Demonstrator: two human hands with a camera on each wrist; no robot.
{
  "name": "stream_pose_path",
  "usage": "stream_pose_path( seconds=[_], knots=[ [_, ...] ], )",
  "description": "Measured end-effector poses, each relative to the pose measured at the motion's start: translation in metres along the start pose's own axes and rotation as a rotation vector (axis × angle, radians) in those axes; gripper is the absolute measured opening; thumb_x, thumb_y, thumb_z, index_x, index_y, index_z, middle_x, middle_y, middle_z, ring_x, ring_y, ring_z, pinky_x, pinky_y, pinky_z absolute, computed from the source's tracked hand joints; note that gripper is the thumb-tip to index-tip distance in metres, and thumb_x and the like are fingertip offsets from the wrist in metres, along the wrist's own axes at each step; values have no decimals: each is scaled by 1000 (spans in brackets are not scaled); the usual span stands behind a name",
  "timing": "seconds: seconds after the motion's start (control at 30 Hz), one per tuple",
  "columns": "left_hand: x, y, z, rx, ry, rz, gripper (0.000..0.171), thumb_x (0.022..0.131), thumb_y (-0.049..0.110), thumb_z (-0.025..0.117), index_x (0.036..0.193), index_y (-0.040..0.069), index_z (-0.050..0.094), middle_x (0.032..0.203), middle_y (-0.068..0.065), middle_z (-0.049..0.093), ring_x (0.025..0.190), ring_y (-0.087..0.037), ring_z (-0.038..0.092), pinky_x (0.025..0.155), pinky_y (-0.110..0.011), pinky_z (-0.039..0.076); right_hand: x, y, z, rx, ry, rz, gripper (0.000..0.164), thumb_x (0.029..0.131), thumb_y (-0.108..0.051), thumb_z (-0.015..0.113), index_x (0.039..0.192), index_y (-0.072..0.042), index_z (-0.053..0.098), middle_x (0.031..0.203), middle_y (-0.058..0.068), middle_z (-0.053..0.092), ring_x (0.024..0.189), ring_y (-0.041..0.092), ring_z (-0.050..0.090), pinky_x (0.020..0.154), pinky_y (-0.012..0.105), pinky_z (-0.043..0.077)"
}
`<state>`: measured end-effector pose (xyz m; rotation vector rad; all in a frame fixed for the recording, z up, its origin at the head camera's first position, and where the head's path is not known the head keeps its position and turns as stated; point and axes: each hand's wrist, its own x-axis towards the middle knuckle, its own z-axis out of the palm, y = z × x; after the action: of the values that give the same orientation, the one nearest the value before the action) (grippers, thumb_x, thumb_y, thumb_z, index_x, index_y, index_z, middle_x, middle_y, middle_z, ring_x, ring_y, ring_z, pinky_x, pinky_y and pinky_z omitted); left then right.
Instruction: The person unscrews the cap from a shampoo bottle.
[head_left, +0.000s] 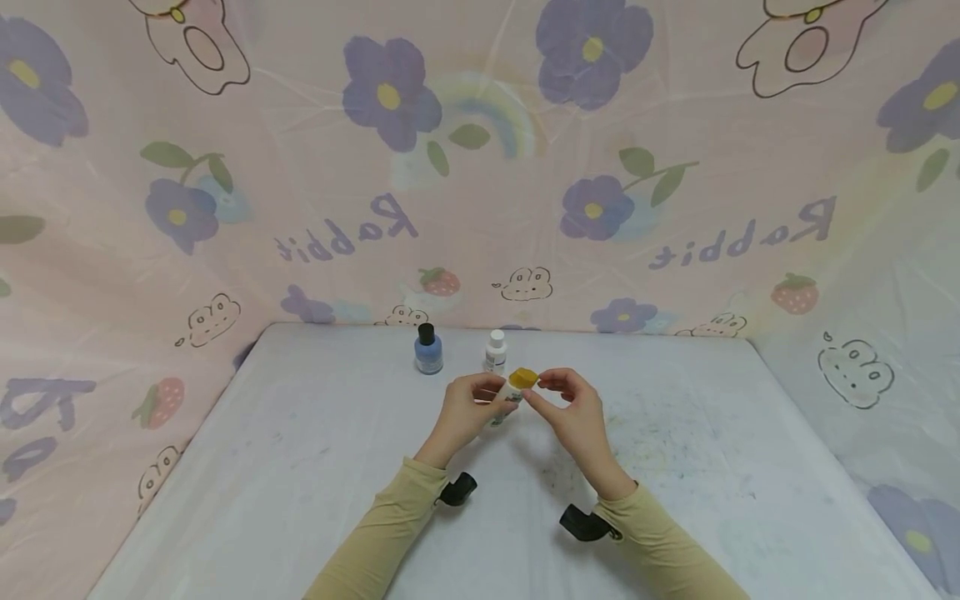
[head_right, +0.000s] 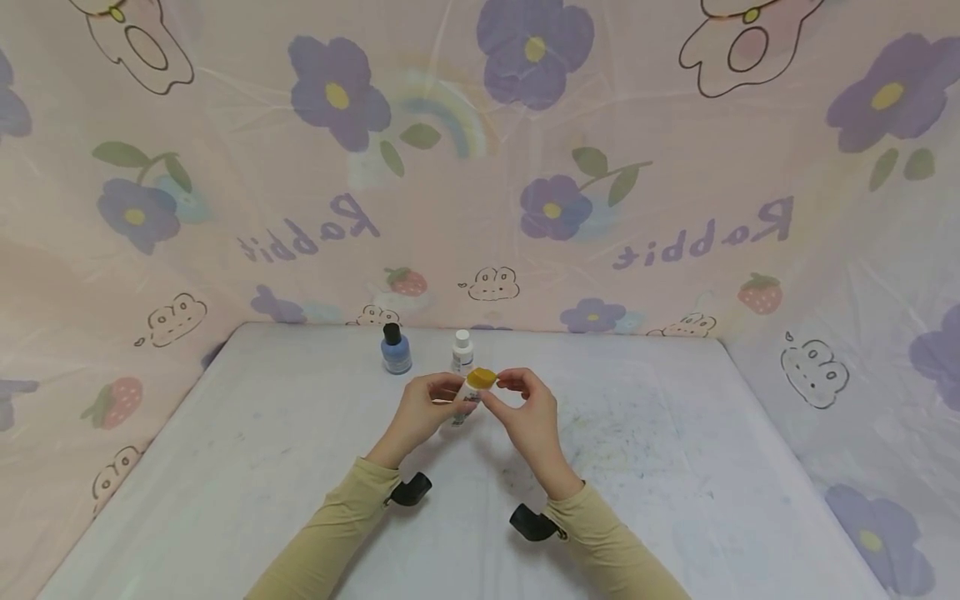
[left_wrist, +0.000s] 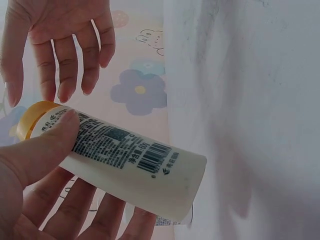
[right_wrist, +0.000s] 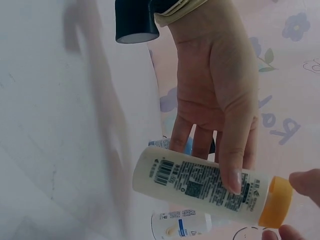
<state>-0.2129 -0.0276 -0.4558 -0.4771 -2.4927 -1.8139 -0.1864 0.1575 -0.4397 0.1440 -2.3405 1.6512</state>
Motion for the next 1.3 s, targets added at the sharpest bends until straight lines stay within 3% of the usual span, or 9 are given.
stream_pose_path(
  seconds=[0.37,0.6,0.8,1.17,1.3],
  knots=[
    [-1,1,1,-1,-10,-3,30,78,20,81,104,11,72,103,-8,69,89,-18,66,74,-32,55,0,-3,-1,-29,-7,10,41,78,-36,80,106,-10,67,103,6,67,100,26,58,88,44,40],
    [-2,2,0,9,2,-7,30,78,20,81,105,11,72,100,-3,69,90,-21,66,75,-33,55,-3,-6,-1,-33,-19,12,43,78,-34,80,111,-9,68,106,9,68,102,29,57,91,50,41],
    [-3,4,-1,6,11,-15,31,78,20,81,105,11,72,100,-3,69,89,-20,66,75,-34,55,-4,-5,0,-29,-11,4,43,78,-35,80,111,-9,68,105,13,67,100,25,58,90,48,42],
    [-3,3,1,-3,6,-15,31,77,20,82,105,10,71,101,-2,69,91,-21,66,75,-31,55,-4,-9,1,-30,-29,10,48,79,-34,79,118,-9,66,107,9,67,102,24,58,92,50,43],
    [-3,3,2,-9,1,-13,31,77,19,82,105,9,72,99,-3,69,90,-22,66,75,-32,55,-3,-9,2,-43,-32,16,48,80,-34,79,119,-10,66,110,8,66,102,23,57,90,44,44]
  ],
)
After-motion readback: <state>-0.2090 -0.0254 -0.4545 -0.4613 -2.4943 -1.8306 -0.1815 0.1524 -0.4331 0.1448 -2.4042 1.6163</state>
